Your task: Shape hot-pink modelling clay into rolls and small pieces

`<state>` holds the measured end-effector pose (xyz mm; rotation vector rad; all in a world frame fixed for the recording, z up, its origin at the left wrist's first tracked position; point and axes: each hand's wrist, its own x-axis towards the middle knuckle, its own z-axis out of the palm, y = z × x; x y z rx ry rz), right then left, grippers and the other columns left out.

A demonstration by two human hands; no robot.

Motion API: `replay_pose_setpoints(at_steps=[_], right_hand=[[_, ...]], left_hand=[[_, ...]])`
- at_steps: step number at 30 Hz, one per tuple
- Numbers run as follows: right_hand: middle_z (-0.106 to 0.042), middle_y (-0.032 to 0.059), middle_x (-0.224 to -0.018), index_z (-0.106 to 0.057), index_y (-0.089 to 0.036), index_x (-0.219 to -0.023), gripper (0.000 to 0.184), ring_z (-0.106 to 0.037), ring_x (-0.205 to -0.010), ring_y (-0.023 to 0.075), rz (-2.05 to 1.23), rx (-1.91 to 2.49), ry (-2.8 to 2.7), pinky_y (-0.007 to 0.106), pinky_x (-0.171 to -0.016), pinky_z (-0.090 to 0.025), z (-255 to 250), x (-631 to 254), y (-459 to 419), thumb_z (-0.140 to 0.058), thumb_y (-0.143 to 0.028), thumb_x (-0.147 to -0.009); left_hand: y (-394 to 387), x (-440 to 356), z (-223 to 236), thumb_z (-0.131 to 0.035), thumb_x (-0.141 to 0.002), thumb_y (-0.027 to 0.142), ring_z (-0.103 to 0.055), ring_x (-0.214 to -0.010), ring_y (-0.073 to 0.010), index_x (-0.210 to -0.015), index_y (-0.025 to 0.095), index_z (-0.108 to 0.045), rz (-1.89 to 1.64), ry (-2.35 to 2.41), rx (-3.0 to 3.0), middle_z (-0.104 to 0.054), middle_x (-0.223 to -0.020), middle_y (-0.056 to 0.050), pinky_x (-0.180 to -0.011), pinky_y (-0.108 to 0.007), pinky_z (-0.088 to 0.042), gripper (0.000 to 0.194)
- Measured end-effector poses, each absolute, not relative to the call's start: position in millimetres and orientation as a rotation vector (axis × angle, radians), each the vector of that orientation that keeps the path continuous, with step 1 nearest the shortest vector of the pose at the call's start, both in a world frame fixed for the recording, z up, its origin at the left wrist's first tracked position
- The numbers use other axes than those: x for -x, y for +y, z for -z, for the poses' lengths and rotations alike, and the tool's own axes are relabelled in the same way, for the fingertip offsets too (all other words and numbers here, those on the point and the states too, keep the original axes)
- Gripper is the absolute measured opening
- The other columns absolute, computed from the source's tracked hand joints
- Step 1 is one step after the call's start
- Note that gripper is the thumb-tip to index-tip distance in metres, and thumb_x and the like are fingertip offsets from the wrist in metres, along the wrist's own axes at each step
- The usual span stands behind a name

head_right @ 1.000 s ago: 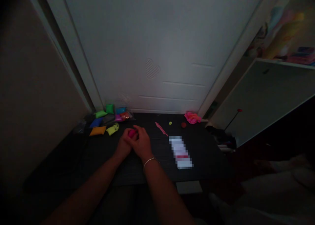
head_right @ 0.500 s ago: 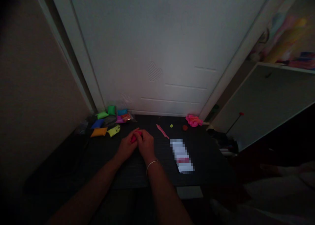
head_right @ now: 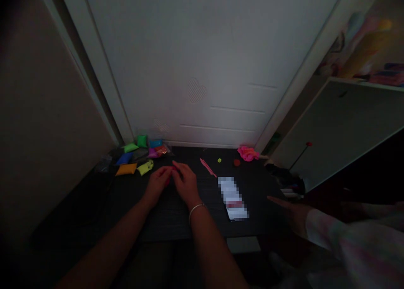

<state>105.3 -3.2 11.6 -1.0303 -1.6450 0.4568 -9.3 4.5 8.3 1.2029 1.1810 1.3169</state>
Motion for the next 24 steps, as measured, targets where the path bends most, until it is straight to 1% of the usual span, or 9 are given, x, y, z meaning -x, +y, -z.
replay_pose_setpoints(at_steps=[3,7,10,13,19,21,24], right_hand=[[-0.058,0.0033,-0.109,-0.054,-0.024,-0.111,0.032,-0.052,-0.102,0.0132,-0.444,0.959,-1.788,0.029,-0.09,-0.04,-10,-104,-4,-0.046,-0.019,-0.08],[-0.057,0.0036,-0.112,-0.051,-0.024,-0.115,0.037,-0.05,-0.105,0.0134,-0.43,0.935,-1.869,0.03,-0.093,-0.039,-4,-106,-1,-0.05,-0.015,-0.078],[-0.06,0.0038,-0.108,-0.053,-0.024,-0.112,0.036,-0.053,-0.102,0.014,-0.407,0.923,-1.877,0.03,-0.091,-0.041,-1,-107,1,-0.052,-0.015,-0.077],[-0.062,0.0038,-0.103,-0.057,-0.024,-0.108,0.031,-0.055,-0.097,0.0147,-0.4,0.929,-1.84,0.029,-0.088,-0.043,-2,-106,0,-0.052,-0.017,-0.078],[-0.066,0.0034,-0.09,-0.064,-0.023,-0.095,0.02,-0.06,-0.085,0.0157,-0.436,1.011,-1.727,0.028,-0.079,-0.046,-6,-105,-1,-0.054,-0.023,-0.077],[-0.067,0.0025,-0.088,-0.065,-0.024,-0.091,0.018,-0.061,-0.082,0.0155,-0.471,1.038,-1.677,0.027,-0.077,-0.047,-6,-105,-1,-0.055,-0.024,-0.076],[-0.067,0.001,-0.082,-0.067,-0.024,-0.085,0.015,-0.061,-0.077,0.0155,-0.533,1.095,-1.586,0.027,-0.073,-0.047,-5,-106,1,-0.056,-0.024,-0.075]], left_hand=[[7,13,-6,-0.057,-0.066,0.042,-0.035,-0.042,-0.007,-0.077,0.014,-0.061,-1.326,1.182,-1.173,-0.045,-0.048,0.005,-0.041,-0.019,-0.026,0.031],[9,18,-6,-0.057,-0.066,0.041,-0.038,-0.045,-0.008,-0.071,0.014,-0.06,-1.265,1.218,-1.286,-0.049,-0.052,0.004,-0.042,-0.019,-0.028,0.027],[9,20,-9,-0.056,-0.066,0.041,-0.041,-0.048,-0.009,-0.07,0.015,-0.06,-1.226,1.256,-1.372,-0.051,-0.054,0.003,-0.044,-0.02,-0.03,0.027],[10,20,-10,-0.055,-0.066,0.041,-0.04,-0.047,-0.0084,-0.073,0.015,-0.059,-1.219,1.24,-1.345,-0.052,-0.056,0.004,-0.044,-0.02,-0.03,0.027],[10,18,-7,-0.057,-0.066,0.04,-0.035,-0.041,-0.0053,-0.074,0.015,-0.058,-1.247,1.142,-1.182,-0.044,-0.049,0.006,-0.038,-0.017,-0.026,0.026],[9,16,-6,-0.059,-0.066,0.04,-0.036,-0.042,-0.0053,-0.074,0.014,-0.058,-1.258,1.138,-1.143,-0.045,-0.05,0.006,-0.038,-0.016,-0.028,0.026],[8,15,-7,-0.061,-0.064,0.039,-0.046,-0.049,-0.0077,-0.078,0.014,-0.059,-1.261,1.129,-1.096,-0.053,-0.059,0.002,-0.042,-0.018,-0.037,0.029]])
